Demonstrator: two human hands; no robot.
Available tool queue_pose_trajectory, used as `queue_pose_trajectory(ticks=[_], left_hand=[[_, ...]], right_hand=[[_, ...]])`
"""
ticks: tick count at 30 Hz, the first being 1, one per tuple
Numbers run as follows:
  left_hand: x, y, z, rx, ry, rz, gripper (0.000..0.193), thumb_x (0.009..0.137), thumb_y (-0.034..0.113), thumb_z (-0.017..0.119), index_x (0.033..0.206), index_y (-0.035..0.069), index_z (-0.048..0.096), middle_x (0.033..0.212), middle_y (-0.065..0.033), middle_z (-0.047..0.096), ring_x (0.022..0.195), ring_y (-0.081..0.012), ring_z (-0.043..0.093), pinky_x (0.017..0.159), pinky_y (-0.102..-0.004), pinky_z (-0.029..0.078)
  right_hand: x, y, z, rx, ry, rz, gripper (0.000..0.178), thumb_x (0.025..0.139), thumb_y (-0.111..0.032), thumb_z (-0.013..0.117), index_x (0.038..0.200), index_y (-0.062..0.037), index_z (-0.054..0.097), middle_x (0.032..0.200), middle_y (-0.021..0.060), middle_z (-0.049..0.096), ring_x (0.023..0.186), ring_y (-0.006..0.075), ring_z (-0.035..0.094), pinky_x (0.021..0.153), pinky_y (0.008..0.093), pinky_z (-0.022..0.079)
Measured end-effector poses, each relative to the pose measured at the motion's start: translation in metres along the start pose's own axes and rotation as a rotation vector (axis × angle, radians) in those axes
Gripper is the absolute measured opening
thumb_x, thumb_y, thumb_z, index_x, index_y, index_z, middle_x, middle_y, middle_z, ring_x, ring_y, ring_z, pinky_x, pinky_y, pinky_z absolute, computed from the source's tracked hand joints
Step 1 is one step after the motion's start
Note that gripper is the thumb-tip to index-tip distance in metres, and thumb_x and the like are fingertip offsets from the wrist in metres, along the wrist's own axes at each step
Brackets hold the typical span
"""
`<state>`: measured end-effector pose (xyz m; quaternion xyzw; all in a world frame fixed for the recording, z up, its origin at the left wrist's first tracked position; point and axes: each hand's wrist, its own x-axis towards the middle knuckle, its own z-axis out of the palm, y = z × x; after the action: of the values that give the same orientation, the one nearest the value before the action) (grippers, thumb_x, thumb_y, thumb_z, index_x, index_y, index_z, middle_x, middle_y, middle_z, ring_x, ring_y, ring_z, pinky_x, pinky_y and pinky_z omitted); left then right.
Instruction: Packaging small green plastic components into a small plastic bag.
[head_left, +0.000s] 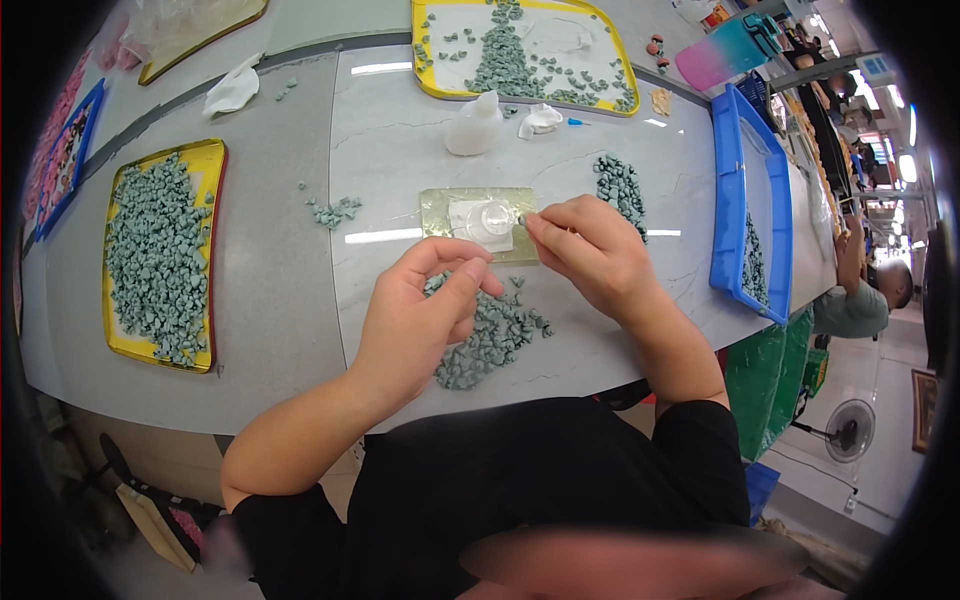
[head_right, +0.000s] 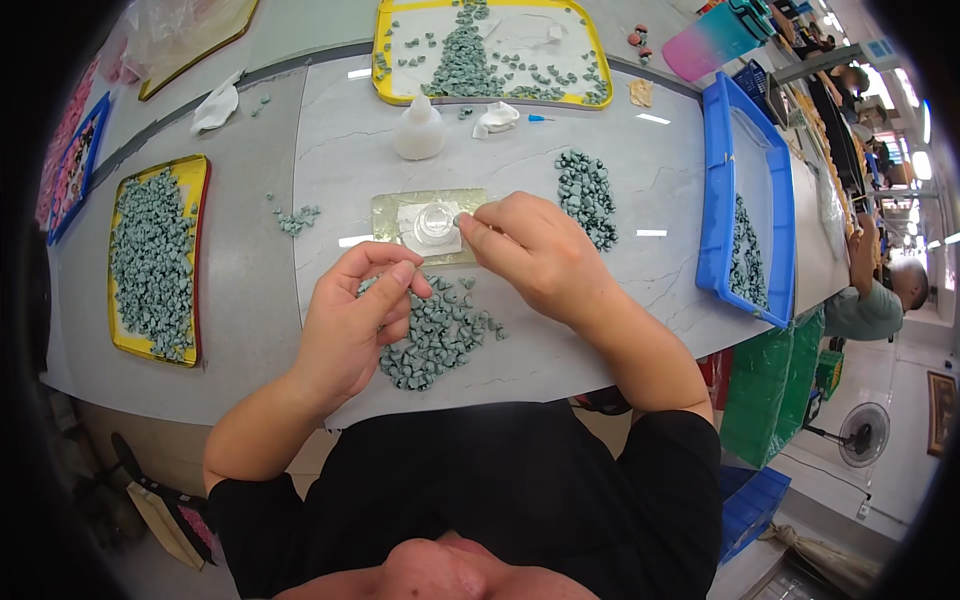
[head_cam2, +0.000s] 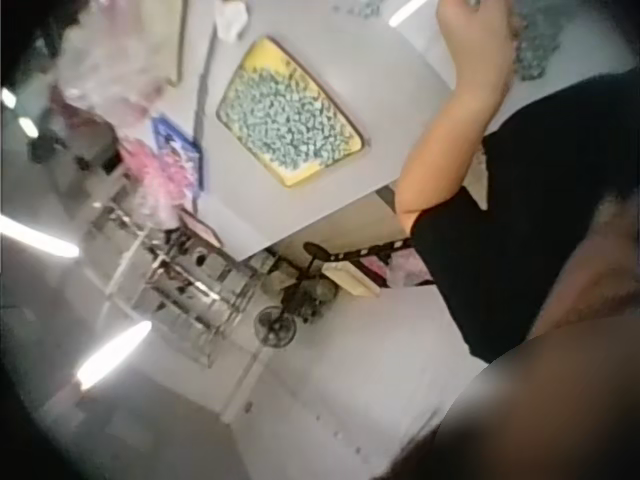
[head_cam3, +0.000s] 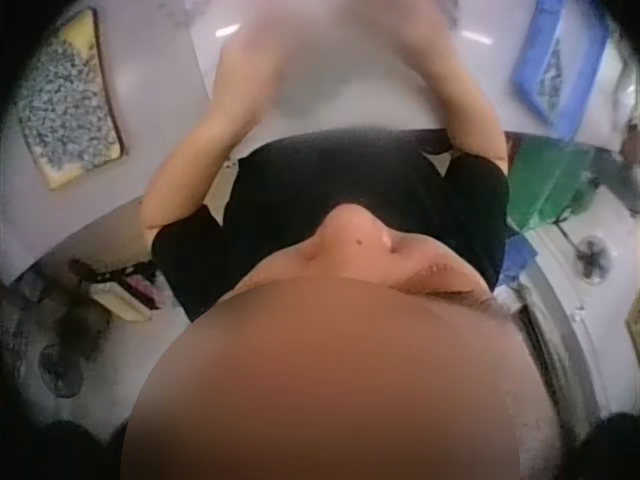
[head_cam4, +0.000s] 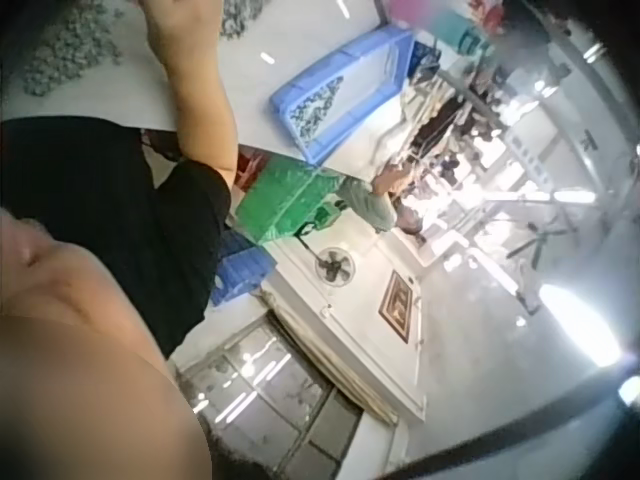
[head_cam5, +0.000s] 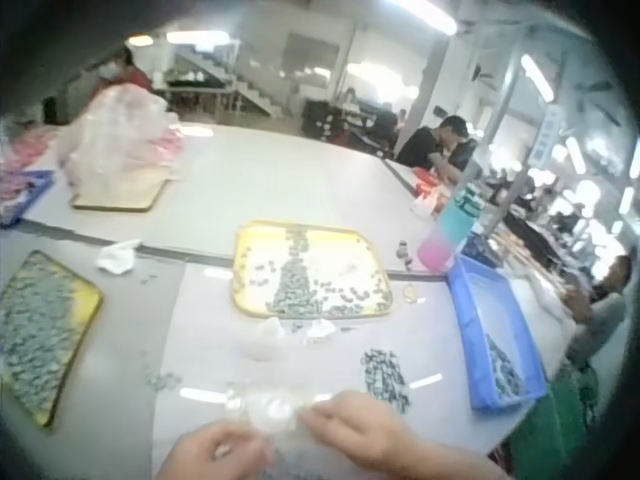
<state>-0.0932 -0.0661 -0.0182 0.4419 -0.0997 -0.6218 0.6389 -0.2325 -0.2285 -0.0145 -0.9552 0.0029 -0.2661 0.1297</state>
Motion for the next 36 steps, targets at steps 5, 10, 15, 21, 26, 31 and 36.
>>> queue_pose_trajectory(ticks=[5,10,15,21,26,31,36], left_hand=[[0.001,-0.002,-0.007,0.029,0.007,-0.041,0.017,0.092,0.013,0.055,0.103,0.0,0.057,0.084,-0.0046,0.055,0.055,-0.0035,0.034,0.047,-0.0196,0.029],[0.001,-0.001,-0.008,-0.032,0.04,-0.043,0.018,0.092,0.014,0.055,0.102,-0.001,0.057,0.081,-0.0031,0.054,0.055,-0.0033,0.034,0.047,-0.019,0.029],[0.0,-0.002,-0.012,-0.08,0.041,-0.061,0.015,0.093,0.014,0.054,0.101,0.001,0.056,0.079,-0.0019,0.052,0.055,-0.0034,0.034,0.047,-0.0186,0.028],[-0.006,0.002,-0.009,-0.04,0.03,-0.031,0.018,0.096,0.021,0.049,0.088,0.006,0.048,0.069,0.0019,0.044,0.052,-0.004,0.03,0.043,-0.0197,0.024],[-0.011,0.005,-0.009,-0.066,0.029,-0.12,0.024,0.096,0.026,0.048,0.084,0.006,0.047,0.062,0.0031,0.039,0.05,-0.0046,0.029,0.042,-0.0203,0.023],[-0.012,0.004,-0.01,-0.145,-0.029,-0.154,0.025,0.096,0.026,0.048,0.084,0.005,0.048,0.063,0.0026,0.039,0.051,-0.0047,0.029,0.042,-0.0201,0.024],[-0.012,0.005,-0.009,-0.131,-0.037,-0.153,0.025,0.097,0.026,0.047,0.083,0.005,0.048,0.064,0.0023,0.04,0.051,-0.0048,0.029,0.043,-0.02,0.024]], right_hand=[[0.006,0.0,0.004,-0.061,-0.009,-0.052,0.032,0.062,0.003,0.069,0.094,0.0021,0.064,0.083,0.0101,0.061,0.066,0.0218,0.058,0.055,0.03,0.047],[0.01,-0.003,0.01,-0.092,-0.005,-0.09,0.031,0.061,0.001,0.068,0.092,0.0023,0.065,0.084,0.0102,0.061,0.067,0.0221,0.059,0.055,0.0301,0.048],[0.013,-0.005,0.012,-0.115,-0.029,-0.134,0.031,0.062,-0.003,0.068,0.092,0.0028,0.065,0.084,0.0108,0.06,0.068,0.0225,0.06,0.056,0.03,0.049],[0.011,-0.011,0.017,0.133,0.112,0.041,0.027,0.062,0.008,0.071,0.087,0.0025,0.065,0.081,0.0105,0.062,0.067,0.0207,0.06,0.055,0.0273,0.048],[0.013,-0.031,0.017,0.306,0.171,0.162,0.025,0.062,0.01,0.073,0.084,0.0019,0.064,0.08,0.0106,0.062,0.065,0.0201,0.059,0.054,0.0268,0.047],[0.014,-0.039,0.016,0.287,0.155,-0.016,0.026,0.063,0.009,0.073,0.087,0.0028,0.063,0.082,0.0113,0.062,0.065,0.0218,0.058,0.055,0.0298,0.047],[0.013,-0.039,0.017,0.237,0.112,-0.09,0.03,0.062,0.007,0.073,0.09,0.004,0.064,0.085,0.0119,0.062,0.066,0.0221,0.058,0.055,0.0296,0.047]])
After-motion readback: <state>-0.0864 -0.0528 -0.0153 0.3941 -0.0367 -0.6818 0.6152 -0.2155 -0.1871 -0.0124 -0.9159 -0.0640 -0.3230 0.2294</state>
